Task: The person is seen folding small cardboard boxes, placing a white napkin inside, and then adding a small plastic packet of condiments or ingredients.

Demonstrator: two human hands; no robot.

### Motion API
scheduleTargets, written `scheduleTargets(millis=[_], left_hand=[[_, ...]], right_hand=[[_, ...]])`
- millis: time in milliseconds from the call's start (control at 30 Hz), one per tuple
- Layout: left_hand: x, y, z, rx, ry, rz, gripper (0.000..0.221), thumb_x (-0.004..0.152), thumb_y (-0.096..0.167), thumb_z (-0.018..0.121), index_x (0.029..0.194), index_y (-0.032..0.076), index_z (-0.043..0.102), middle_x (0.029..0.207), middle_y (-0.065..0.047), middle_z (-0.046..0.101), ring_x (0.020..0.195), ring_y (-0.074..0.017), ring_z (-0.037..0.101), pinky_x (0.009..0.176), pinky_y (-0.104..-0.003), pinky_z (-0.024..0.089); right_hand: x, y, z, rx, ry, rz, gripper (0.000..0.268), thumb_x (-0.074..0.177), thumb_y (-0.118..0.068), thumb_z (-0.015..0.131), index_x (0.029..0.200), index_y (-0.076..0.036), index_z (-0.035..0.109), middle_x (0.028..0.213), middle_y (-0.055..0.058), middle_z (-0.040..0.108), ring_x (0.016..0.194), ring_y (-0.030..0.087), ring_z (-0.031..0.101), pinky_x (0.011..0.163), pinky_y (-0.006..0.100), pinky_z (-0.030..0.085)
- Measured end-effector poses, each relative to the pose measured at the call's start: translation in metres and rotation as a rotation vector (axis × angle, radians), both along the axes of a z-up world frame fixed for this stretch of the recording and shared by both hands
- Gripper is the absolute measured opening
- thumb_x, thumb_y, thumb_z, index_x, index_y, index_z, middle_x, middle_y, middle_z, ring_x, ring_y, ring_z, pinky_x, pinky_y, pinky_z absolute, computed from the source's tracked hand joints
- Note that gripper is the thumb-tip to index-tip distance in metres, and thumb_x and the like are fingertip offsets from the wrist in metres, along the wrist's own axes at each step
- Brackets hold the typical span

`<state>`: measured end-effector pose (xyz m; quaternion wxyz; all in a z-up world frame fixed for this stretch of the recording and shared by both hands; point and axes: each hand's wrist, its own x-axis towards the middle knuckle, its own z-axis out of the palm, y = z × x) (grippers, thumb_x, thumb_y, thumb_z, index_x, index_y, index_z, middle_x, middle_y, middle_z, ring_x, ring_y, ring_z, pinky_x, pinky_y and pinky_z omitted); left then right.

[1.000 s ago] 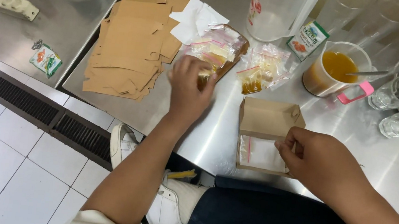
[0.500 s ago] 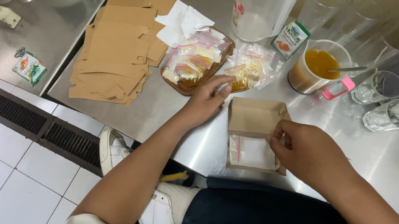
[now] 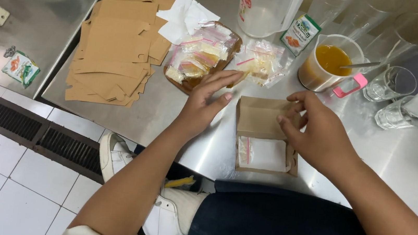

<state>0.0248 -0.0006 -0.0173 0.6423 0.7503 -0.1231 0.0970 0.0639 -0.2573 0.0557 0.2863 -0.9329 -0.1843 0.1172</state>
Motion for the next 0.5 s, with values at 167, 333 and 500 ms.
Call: scheduleTargets(millis=[167,333,500], left_hand=[[-0.019,-0.018,0.016,-0.252,-0.025,-0.036,0.046,0.102,0.031,0.062,0.137,0.002,0.064,0.139,-0.013,0.062,0.127,-0.0198,0.054,0.11,-0.037,0.042],[-0.033,-0.037,0.02,-0.466,0.061,-0.097,0.048,0.102,0.034,0.061,0.133,-0.001,0.066,0.133,-0.014,0.065,0.117,-0.0162,0.057,0.099,-0.031,0.049],[-0.029,-0.038,0.008,-0.509,0.033,-0.123,0.047,0.103,0.034,0.056,0.129,-0.003,0.068,0.13,-0.02,0.067,0.121,-0.0237,0.058,0.103,-0.037,0.045]], right_hand=[[-0.003,0.015,0.001,0.251,0.128,0.059,0.082,0.08,-0.006,0.078,0.149,0.003,0.034,0.137,0.023,0.061,0.12,0.042,0.061,0.092,0.05,0.054],[-0.013,0.033,-0.008,0.61,0.508,0.073,0.088,0.077,-0.002,0.081,0.153,0.003,0.037,0.13,0.016,0.068,0.113,0.023,0.064,0.097,0.032,0.057],[-0.014,0.029,-0.026,0.737,0.567,-0.044,0.038,0.087,0.002,0.074,0.123,0.013,0.067,0.098,0.023,0.078,0.081,0.021,0.078,0.072,0.029,0.065]])
